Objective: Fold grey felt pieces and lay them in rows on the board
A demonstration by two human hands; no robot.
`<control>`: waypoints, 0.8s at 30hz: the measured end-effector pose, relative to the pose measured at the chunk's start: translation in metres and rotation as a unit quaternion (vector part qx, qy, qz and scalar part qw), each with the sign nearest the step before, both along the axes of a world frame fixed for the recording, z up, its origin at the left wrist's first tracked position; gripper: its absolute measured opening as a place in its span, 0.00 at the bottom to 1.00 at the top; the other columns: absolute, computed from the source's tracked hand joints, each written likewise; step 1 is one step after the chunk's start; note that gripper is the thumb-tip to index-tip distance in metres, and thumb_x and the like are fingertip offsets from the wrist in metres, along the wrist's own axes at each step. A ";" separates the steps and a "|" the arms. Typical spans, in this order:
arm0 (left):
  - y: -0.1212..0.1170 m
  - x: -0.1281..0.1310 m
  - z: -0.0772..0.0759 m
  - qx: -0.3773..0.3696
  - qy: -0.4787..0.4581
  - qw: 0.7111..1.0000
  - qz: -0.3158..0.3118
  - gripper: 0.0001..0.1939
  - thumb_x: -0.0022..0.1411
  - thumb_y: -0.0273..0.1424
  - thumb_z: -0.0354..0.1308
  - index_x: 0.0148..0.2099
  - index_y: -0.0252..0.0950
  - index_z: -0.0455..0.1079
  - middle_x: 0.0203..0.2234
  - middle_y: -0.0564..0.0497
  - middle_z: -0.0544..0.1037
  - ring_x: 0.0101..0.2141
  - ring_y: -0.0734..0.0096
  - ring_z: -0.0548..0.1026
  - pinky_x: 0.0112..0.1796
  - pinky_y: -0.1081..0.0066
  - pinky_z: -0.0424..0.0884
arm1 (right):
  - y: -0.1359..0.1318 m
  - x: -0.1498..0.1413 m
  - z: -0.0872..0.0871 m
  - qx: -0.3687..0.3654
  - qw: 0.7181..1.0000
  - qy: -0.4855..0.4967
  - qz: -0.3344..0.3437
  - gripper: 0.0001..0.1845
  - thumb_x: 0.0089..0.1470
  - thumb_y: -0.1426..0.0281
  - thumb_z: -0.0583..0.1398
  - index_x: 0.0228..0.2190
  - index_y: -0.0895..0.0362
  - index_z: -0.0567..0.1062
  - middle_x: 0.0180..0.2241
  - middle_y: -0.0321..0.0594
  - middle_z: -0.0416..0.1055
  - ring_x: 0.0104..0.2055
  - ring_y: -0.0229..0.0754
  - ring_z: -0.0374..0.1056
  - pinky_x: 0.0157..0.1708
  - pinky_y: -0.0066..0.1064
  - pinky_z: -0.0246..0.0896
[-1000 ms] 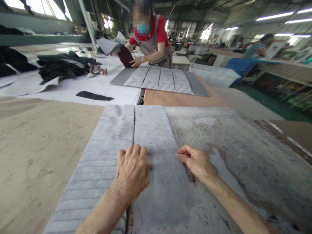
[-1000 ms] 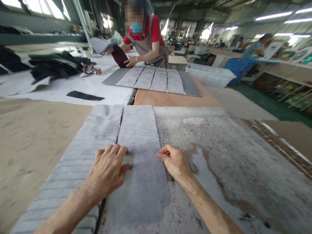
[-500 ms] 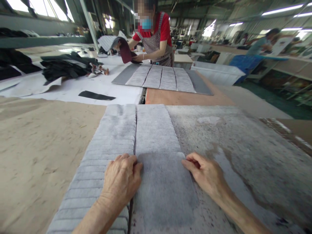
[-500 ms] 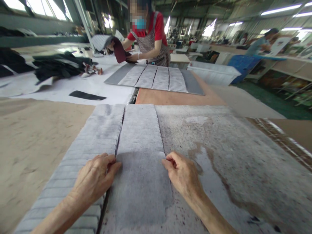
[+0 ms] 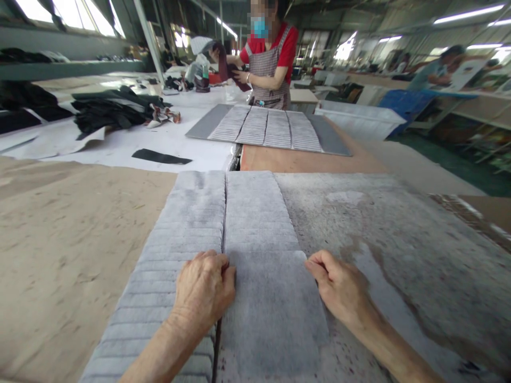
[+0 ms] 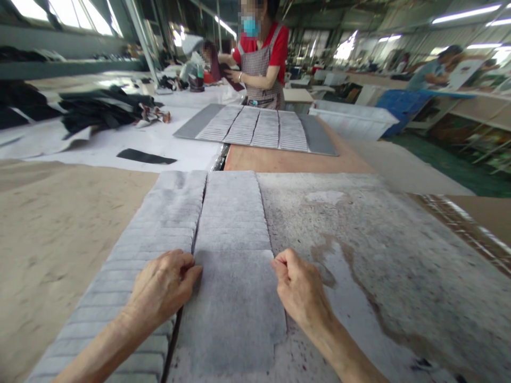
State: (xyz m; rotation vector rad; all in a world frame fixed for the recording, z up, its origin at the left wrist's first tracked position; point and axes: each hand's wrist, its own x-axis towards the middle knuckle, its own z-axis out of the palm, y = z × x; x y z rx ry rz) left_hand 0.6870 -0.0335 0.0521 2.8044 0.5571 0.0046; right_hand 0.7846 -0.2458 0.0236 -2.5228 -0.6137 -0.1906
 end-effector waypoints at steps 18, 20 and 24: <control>-0.014 -0.001 0.008 0.054 0.006 0.996 0.075 0.09 0.56 0.32 0.48 0.30 0.37 0.69 0.29 0.45 0.74 0.36 0.53 0.72 0.30 0.63 0.64 | 0.005 -0.006 -0.013 -0.097 0.989 -0.103 -0.032 0.10 0.53 0.66 0.51 0.23 0.55 0.67 0.15 0.34 0.67 0.16 0.39 0.65 0.18 0.28 0.50; -0.017 -0.005 0.007 0.097 -0.038 0.992 0.067 0.11 0.57 0.31 0.48 0.40 0.34 0.69 0.36 0.42 0.73 0.38 0.52 0.70 0.33 0.60 0.65 | 0.006 -0.010 -0.011 -0.106 0.984 -0.130 -0.053 0.08 0.53 0.67 0.52 0.28 0.56 0.68 0.18 0.38 0.70 0.19 0.42 0.67 0.19 0.29 0.52; -0.018 -0.019 -0.003 0.131 -0.152 0.978 -0.063 0.19 0.59 0.24 0.44 0.53 0.32 0.61 0.50 0.42 0.69 0.47 0.57 0.67 0.45 0.57 0.62 | 0.009 -0.020 0.000 -0.117 0.976 -0.178 -0.046 0.11 0.54 0.70 0.50 0.36 0.60 0.69 0.30 0.47 0.73 0.32 0.47 0.69 0.28 0.34 0.61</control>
